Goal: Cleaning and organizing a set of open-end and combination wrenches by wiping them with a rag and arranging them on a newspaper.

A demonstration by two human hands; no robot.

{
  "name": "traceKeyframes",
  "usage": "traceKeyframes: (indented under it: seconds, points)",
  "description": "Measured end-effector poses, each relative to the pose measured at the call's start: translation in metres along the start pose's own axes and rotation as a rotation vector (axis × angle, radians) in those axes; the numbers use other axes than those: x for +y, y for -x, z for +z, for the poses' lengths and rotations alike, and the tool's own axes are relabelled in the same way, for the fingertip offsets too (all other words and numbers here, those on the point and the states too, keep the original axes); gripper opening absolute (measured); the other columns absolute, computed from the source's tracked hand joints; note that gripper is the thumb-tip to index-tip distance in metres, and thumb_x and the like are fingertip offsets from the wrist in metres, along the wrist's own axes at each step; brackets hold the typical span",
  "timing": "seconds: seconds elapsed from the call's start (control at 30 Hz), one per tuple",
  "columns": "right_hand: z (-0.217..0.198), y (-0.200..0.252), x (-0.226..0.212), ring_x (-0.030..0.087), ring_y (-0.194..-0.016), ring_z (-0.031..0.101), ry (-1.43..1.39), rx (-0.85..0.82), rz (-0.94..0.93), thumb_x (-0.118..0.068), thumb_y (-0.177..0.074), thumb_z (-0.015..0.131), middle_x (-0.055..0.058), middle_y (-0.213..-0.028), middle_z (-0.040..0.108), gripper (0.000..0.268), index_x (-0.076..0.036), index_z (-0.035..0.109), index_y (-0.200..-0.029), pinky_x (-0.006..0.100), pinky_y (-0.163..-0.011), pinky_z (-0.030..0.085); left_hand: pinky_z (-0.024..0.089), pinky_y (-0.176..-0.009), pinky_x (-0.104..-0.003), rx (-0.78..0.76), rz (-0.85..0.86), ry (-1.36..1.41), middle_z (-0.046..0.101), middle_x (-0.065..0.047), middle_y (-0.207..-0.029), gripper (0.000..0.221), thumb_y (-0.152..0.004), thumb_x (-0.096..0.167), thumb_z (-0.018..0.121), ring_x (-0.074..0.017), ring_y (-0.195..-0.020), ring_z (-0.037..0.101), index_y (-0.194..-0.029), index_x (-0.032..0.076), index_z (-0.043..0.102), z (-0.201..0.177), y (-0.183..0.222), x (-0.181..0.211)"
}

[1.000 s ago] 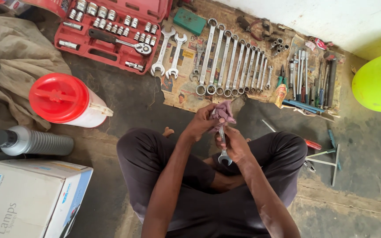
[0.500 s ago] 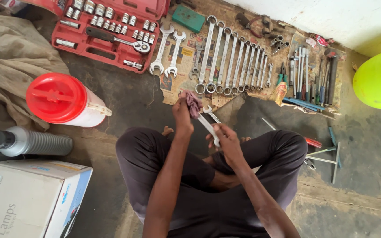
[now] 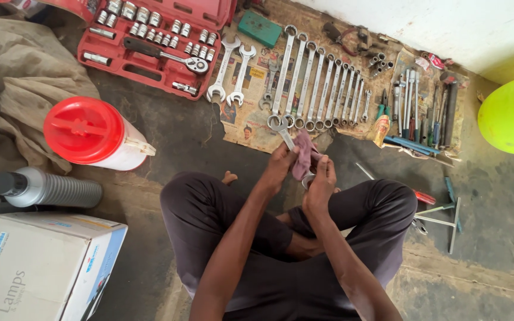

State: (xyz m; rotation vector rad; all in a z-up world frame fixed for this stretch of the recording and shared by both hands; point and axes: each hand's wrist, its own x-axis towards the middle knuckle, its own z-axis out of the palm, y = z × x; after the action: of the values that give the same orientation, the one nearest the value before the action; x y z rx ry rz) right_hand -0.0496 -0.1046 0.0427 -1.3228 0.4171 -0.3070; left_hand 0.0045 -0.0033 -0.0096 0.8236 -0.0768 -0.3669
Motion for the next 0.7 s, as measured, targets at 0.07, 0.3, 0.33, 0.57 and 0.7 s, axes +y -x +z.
traceKeyframes:
  seconds: [0.07,0.3,0.33,0.57,0.7]
  points:
    - [0.008,0.0,-0.011,0.013,-0.095,0.066,-0.045,0.008,0.015,-0.033,-0.112,0.047,0.007,-0.106,0.067,0.037,0.0,0.062,-0.118,0.026,-0.079,0.056,0.055,-0.1,-0.037,-0.052,-0.019,-0.048,0.065,-0.013,-0.132,0.051,-0.104,0.029,0.058,-0.0209,-0.117,0.065,-0.148,0.005,0.048,0.005,0.006,0.011]
    - [-0.004,-0.009,-0.005,0.013,-0.095,0.068,-0.103,0.035,0.016,-0.03,-0.111,0.049,0.007,-0.107,0.066,0.034,0.0,0.06,-0.119,0.029,-0.081,0.059,0.049,-0.109,-0.04,-0.207,-0.09,-0.164,0.056,-0.011,-0.147,0.084,-0.095,0.035,0.069,-0.0229,-0.133,0.057,-0.165,0.013,0.027,0.03,0.024,0.053]
    - [-0.004,-0.009,-0.004,0.013,-0.095,0.068,-0.105,0.036,0.016,-0.03,-0.111,0.049,0.007,-0.107,0.066,0.034,0.0,0.06,-0.119,0.029,-0.081,0.059,0.049,-0.109,-0.04,-0.207,-0.091,-0.166,0.056,-0.011,-0.147,0.084,-0.095,0.035,0.069,-0.0229,-0.133,0.057,-0.165,0.013,0.027,0.029,0.024,0.051]
    - [-0.003,0.004,-0.021,0.011,-0.088,0.064,-0.17,-0.066,0.172,-0.034,-0.11,0.047,0.003,-0.101,0.065,0.032,-0.005,0.059,-0.119,0.029,-0.074,0.054,0.057,-0.095,-0.035,-0.174,-0.032,-0.09,0.063,-0.013,-0.139,0.069,-0.097,0.017,0.067,-0.0191,-0.116,0.065,-0.158,0.002,0.038,0.012,0.013,0.029]
    - [-0.025,-0.004,-0.011,0.015,-0.073,0.059,-0.244,-0.215,0.445,-0.043,-0.108,0.049,0.003,-0.089,0.063,0.035,-0.009,0.058,-0.111,0.03,-0.06,0.051,0.057,-0.098,-0.032,-0.122,0.011,-0.068,0.065,-0.012,-0.138,0.054,-0.104,0.012,0.06,-0.0161,-0.118,0.066,-0.154,0.0,0.044,0.004,0.012,0.038]
